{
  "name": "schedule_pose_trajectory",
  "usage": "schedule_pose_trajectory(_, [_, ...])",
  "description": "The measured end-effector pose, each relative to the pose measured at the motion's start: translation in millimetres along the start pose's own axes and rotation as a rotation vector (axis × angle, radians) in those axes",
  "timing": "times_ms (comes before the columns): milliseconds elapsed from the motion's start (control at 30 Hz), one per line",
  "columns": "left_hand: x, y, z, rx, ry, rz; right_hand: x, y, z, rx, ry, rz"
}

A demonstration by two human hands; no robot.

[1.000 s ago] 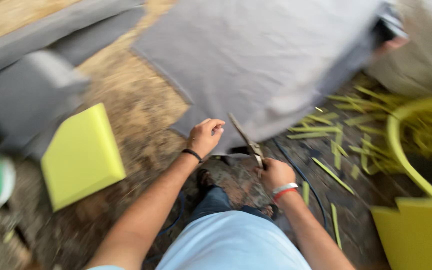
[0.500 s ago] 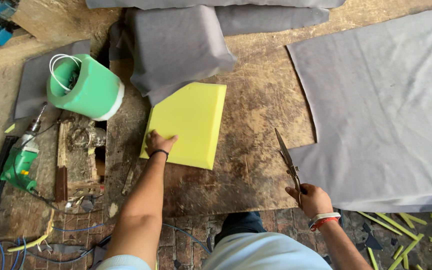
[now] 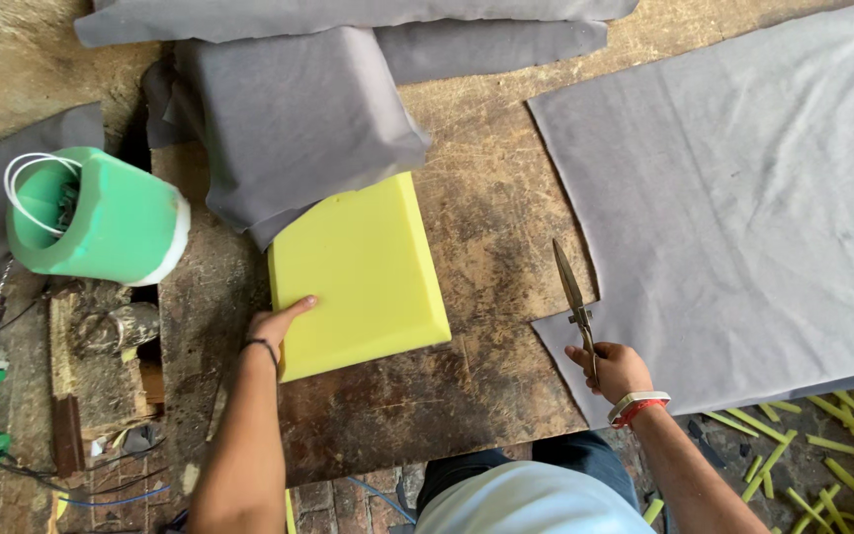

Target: The person lays gray fabric flat on a workbench, places yellow foam pads on top of it, and cuts the fabric around each pad using shears, working one pad at a time. They reposition the fabric and pads between cuts and briefly pick up cut pieces from the floor.

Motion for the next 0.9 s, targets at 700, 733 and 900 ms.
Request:
schedule_pose_trajectory(700, [175, 444, 153, 0.547, 0.492, -0.573, -124, -149, 145, -0.424, 0.005, 0.185])
schedule_pose_trajectory(733, [173, 467, 162, 0.540, 0.486, -0.563, -122, -153, 151, -0.415, -0.006, 0.190])
schedule_pose_trajectory(900, [160, 523, 178, 0.477, 0.460, -0.499, -119, -163, 167, -0.348, 0.011, 0.176])
Point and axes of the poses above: each hand's wrist, its own x-axis away from the middle knuckle, its own y-axis out of the palm, z = x × y, the point moved 5 cm from there along -x, towards the middle knuckle, and after that the axes turned 4 degrees about -y, right-handed, at the moved point
